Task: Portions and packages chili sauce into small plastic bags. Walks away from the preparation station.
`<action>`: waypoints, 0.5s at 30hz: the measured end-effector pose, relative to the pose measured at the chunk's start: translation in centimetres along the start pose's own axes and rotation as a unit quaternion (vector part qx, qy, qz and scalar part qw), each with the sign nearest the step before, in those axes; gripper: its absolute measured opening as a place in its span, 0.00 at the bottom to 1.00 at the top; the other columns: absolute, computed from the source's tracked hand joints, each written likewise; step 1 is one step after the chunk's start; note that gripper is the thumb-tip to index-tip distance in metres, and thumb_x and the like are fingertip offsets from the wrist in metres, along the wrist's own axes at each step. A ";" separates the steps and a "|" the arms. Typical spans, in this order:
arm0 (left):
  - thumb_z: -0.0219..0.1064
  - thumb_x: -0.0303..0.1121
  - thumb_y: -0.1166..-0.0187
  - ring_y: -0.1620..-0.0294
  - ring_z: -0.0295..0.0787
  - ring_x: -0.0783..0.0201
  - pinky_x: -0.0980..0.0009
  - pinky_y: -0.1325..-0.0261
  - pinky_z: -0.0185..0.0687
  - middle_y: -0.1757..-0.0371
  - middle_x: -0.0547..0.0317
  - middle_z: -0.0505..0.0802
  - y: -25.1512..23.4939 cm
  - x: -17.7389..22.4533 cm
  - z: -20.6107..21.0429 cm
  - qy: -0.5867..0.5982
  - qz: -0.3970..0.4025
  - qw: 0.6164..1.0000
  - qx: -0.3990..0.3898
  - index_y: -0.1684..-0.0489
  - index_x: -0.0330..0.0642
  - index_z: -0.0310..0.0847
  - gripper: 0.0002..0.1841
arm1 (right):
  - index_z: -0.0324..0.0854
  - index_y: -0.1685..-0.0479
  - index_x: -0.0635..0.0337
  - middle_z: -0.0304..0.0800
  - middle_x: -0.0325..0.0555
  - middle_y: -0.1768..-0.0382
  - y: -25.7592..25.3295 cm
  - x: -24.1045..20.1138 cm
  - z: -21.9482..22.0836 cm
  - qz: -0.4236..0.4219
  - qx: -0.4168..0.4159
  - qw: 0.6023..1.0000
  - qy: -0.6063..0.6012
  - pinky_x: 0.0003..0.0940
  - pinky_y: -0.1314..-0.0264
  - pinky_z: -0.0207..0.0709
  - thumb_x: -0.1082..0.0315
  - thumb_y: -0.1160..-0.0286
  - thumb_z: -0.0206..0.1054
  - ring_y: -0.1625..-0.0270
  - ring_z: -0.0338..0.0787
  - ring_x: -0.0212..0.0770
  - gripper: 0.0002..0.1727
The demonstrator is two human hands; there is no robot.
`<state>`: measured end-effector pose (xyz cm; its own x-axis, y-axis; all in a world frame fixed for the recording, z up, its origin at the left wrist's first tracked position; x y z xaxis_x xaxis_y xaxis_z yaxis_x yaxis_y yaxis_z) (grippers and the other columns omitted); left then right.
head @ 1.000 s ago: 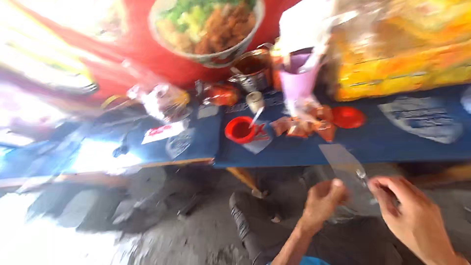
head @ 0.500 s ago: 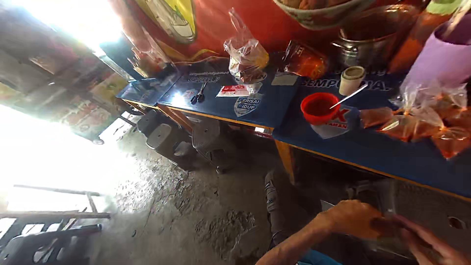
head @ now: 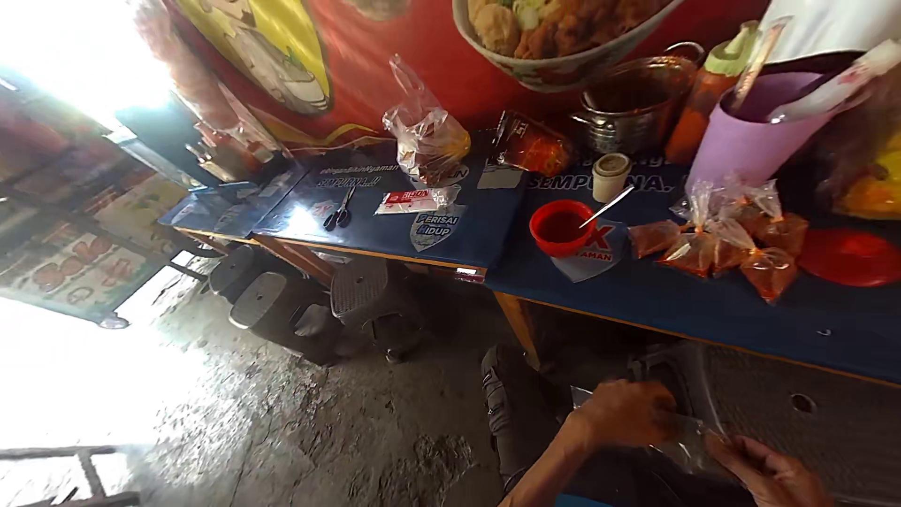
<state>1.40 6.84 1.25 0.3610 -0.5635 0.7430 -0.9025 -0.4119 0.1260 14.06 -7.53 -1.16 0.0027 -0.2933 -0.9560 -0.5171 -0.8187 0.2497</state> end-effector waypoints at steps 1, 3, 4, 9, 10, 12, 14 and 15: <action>0.80 0.37 0.31 0.38 0.87 0.43 0.43 0.26 0.72 0.46 0.41 0.93 0.2 0.1 -0.2 -0.021 -0.008 0.996 0.088 0.43 0.33 0.86 0.22 | 0.85 0.67 0.62 0.86 0.26 0.76 -0.1 0.1 -0.1 -0.008 0.021 1.000 0.013 0.18 0.61 0.82 0.66 0.23 0.71 0.71 0.85 0.17 0.08; 0.80 0.39 0.34 0.42 0.87 0.45 0.45 0.29 0.72 0.51 0.44 0.92 0.5 0.6 0.0 -0.029 0.005 0.976 0.215 0.49 0.34 0.85 0.21 | 0.85 0.65 0.67 0.85 0.31 0.74 -0.2 0.4 -0.3 -0.026 0.041 0.998 0.046 0.18 0.61 0.79 0.65 0.22 0.69 0.70 0.83 0.17 0.11; 0.78 0.41 0.30 0.46 0.89 0.48 0.47 0.32 0.75 0.55 0.46 0.93 0.7 0.8 0.5 0.000 0.006 0.974 0.226 0.52 0.33 0.87 0.19 | 0.85 0.61 0.70 0.87 0.35 0.71 -0.4 0.5 -0.2 -0.036 0.037 0.997 0.058 0.20 0.58 0.81 0.67 0.22 0.69 0.68 0.84 0.19 0.11; 0.68 0.42 0.17 0.54 0.95 0.53 0.51 0.43 0.87 0.57 0.45 0.96 0.8 -1.0 4.3 0.171 -0.065 0.978 0.104 0.49 0.31 0.89 0.19 | 0.88 0.51 0.73 0.94 0.56 0.60 -0.4 0.7 1.3 -0.030 -0.012 0.993 0.118 0.41 0.46 0.86 0.74 0.29 0.73 0.58 0.93 0.40 0.12; 0.68 0.39 0.18 0.55 0.95 0.54 0.52 0.45 0.88 0.57 0.45 0.96 0.7 -1.3 4.5 0.177 -0.068 0.976 0.104 0.51 0.31 0.90 0.16 | 0.88 0.51 0.73 0.94 0.57 0.60 -0.3 0.7 1.4 -0.025 -0.022 0.992 0.124 0.42 0.46 0.86 0.73 0.30 0.74 0.58 0.93 0.42 0.12; 0.68 0.34 0.19 0.57 0.94 0.55 0.54 0.47 0.87 0.59 0.46 0.96 0.9 -1.4 4.1 0.168 -0.081 0.976 0.110 0.54 0.31 0.90 0.12 | 0.90 0.51 0.69 0.95 0.51 0.61 -0.2 0.9 1.6 -0.013 -0.041 0.993 0.109 0.36 0.48 0.87 0.71 0.31 0.75 0.59 0.93 0.36 0.13; 0.66 0.32 0.18 0.58 0.94 0.55 0.55 0.48 0.87 0.60 0.45 0.95 1.1 -1.3 3.4 0.146 -0.090 0.978 0.116 0.54 0.31 0.89 0.12 | 0.90 0.51 0.69 0.96 0.47 0.63 -0.1 1.0 1.6 0.000 -0.046 0.997 0.068 0.29 0.51 0.87 0.72 0.28 0.72 0.62 0.93 0.30 0.11; 0.65 0.32 0.18 0.58 0.93 0.53 0.54 0.48 0.86 0.60 0.45 0.94 1.2 -1.2 3.1 0.126 -0.087 0.981 0.121 0.53 0.30 0.89 0.12 | 0.90 0.51 0.69 0.95 0.44 0.65 -0.3 1.2 1.5 0.012 -0.038 0.998 0.042 0.26 0.54 0.85 0.72 0.26 0.70 0.64 0.91 0.27 0.10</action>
<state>0.60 4.79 -1.58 0.4072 -0.2866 0.8672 -0.7391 -0.6612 0.1285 12.94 -6.90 -2.66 0.0637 -0.3515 -0.9340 -0.4509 -0.8451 0.2873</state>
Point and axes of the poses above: each hand's wrist, its own y-axis away from the middle knuckle, its own z-axis out of the palm, x = y × z, the point moved 5 cm from there along -y, towards the middle knuckle
